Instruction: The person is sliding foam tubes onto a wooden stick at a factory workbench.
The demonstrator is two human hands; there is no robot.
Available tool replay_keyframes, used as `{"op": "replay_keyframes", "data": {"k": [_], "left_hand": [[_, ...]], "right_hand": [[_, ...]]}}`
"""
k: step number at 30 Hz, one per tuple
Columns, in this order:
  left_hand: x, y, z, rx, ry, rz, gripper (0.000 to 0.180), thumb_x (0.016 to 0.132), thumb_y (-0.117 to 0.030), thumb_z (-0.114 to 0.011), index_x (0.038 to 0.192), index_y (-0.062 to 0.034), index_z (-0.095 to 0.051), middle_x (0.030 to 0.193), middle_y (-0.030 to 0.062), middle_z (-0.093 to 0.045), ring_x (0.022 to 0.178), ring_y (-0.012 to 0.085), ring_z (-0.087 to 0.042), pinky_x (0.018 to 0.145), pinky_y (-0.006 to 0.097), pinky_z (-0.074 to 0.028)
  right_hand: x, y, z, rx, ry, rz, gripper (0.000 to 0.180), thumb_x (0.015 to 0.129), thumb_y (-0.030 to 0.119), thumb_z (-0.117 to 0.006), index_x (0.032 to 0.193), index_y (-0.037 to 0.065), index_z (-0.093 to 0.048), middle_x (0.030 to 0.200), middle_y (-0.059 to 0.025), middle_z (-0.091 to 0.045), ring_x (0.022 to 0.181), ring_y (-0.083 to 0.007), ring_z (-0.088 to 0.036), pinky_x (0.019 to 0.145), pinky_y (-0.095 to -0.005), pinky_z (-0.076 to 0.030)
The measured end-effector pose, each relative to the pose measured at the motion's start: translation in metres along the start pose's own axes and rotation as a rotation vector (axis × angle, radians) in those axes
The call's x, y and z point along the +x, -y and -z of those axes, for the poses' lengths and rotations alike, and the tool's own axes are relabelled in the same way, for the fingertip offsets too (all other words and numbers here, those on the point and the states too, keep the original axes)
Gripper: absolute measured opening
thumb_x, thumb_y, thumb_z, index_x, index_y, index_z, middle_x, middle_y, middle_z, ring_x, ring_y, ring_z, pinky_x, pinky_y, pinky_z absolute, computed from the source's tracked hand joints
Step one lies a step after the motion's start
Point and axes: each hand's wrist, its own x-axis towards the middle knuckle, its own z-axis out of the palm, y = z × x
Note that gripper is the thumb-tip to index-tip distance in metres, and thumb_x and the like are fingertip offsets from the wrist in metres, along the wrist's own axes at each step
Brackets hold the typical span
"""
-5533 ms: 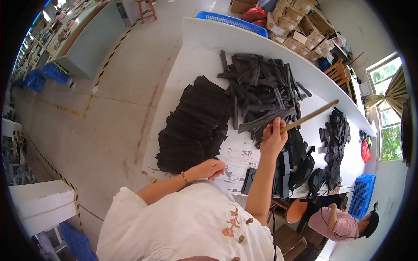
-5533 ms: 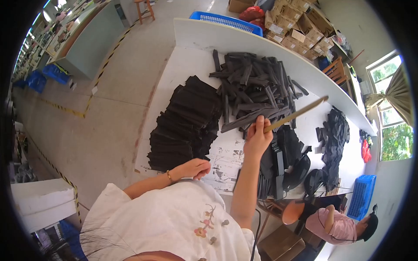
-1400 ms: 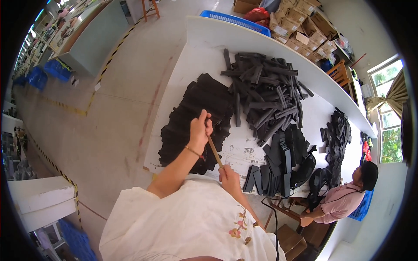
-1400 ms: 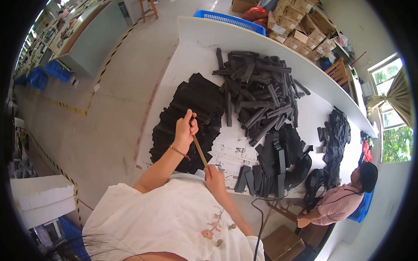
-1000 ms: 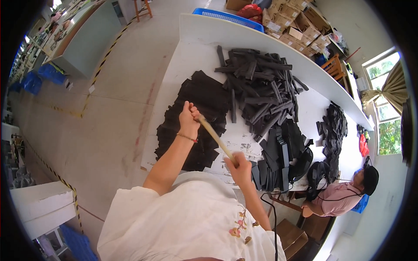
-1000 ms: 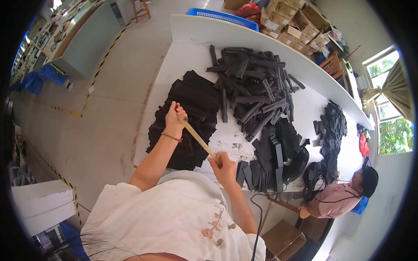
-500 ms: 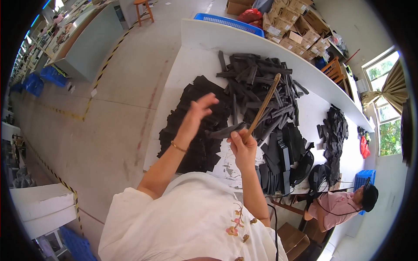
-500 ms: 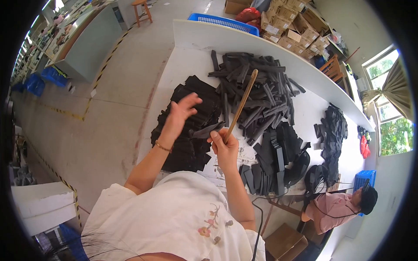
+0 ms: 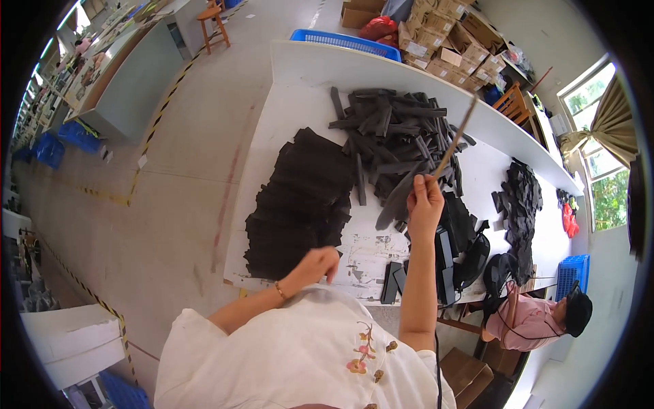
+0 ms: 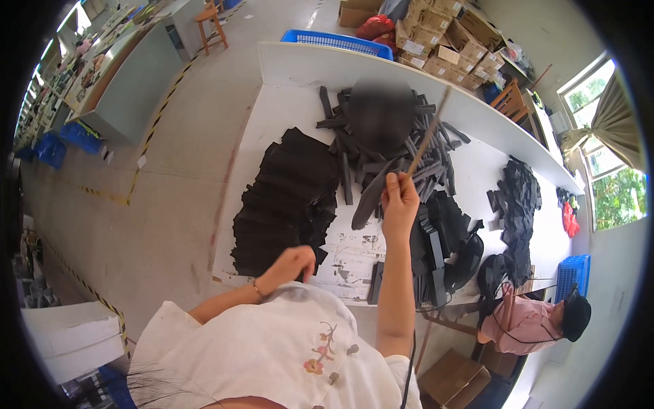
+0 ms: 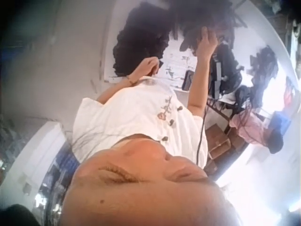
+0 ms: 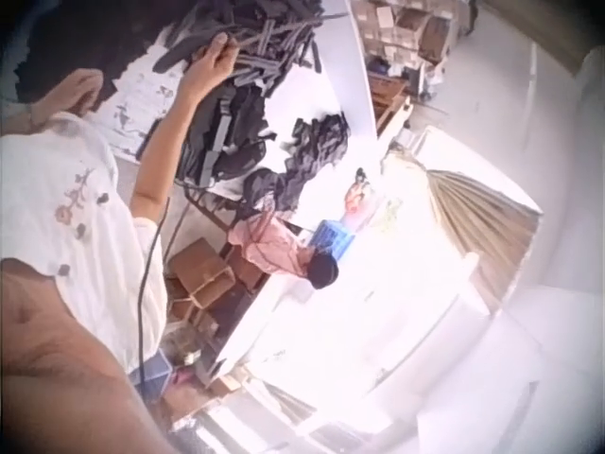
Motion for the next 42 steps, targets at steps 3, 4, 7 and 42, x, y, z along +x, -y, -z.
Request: {"op": "replay_keyframes", "data": {"k": [3, 4, 7, 42], "left_hand": [[0.033, -0.07, 0.01, -0.196, -0.463, -0.389, 0.024, 0.097, -0.019, -0.049, 0.084, -0.0009, -0.059, 0.073, 0.0033, -0.058, 0.068, 0.0096, -0.057, 0.065, 0.021, -0.046], [0.045, -0.082, 0.01, -0.268, -0.466, -0.381, 0.019, 0.095, -0.017, -0.053, 0.088, -0.0005, -0.059, 0.077, 0.0021, -0.059, 0.073, 0.0084, -0.057, 0.068, 0.021, -0.045], [0.064, -0.092, 0.024, -0.331, -0.348, -0.301, 0.013, 0.091, -0.014, -0.06, 0.093, -0.001, -0.06, 0.08, -0.0014, -0.059, 0.077, 0.0063, -0.057, 0.07, 0.019, -0.044], [0.062, 0.016, 0.143, 0.876, -0.434, -0.166, 0.011, 0.071, -0.009, -0.071, 0.081, -0.0078, -0.067, 0.085, 0.0026, -0.061, 0.092, 0.0238, -0.051, 0.082, 0.033, -0.044]], "right_hand": [[-0.028, -0.01, 0.001, -0.085, 0.206, -0.118, 0.013, 0.09, 0.018, -0.064, 0.089, 0.006, -0.059, 0.067, 0.0071, -0.05, 0.054, -0.0003, -0.04, 0.048, -0.0163, -0.029], [-0.036, -0.015, -0.003, -0.115, 0.278, -0.153, 0.014, 0.09, 0.017, -0.065, 0.088, 0.005, -0.059, 0.065, 0.0075, -0.048, 0.054, 0.0, -0.039, 0.048, -0.0171, -0.028], [-0.051, -0.034, -0.01, -0.295, 0.454, -0.02, 0.017, 0.089, 0.016, -0.065, 0.083, 0.003, -0.057, 0.062, 0.0091, -0.044, 0.054, -0.001, -0.035, 0.049, -0.0184, -0.025], [-0.005, -0.118, 0.06, -0.705, 0.272, 0.002, 0.018, 0.091, 0.016, -0.059, 0.104, 0.004, -0.063, 0.068, -0.0035, -0.057, 0.059, -0.0123, -0.052, 0.057, -0.0278, -0.042]]}}
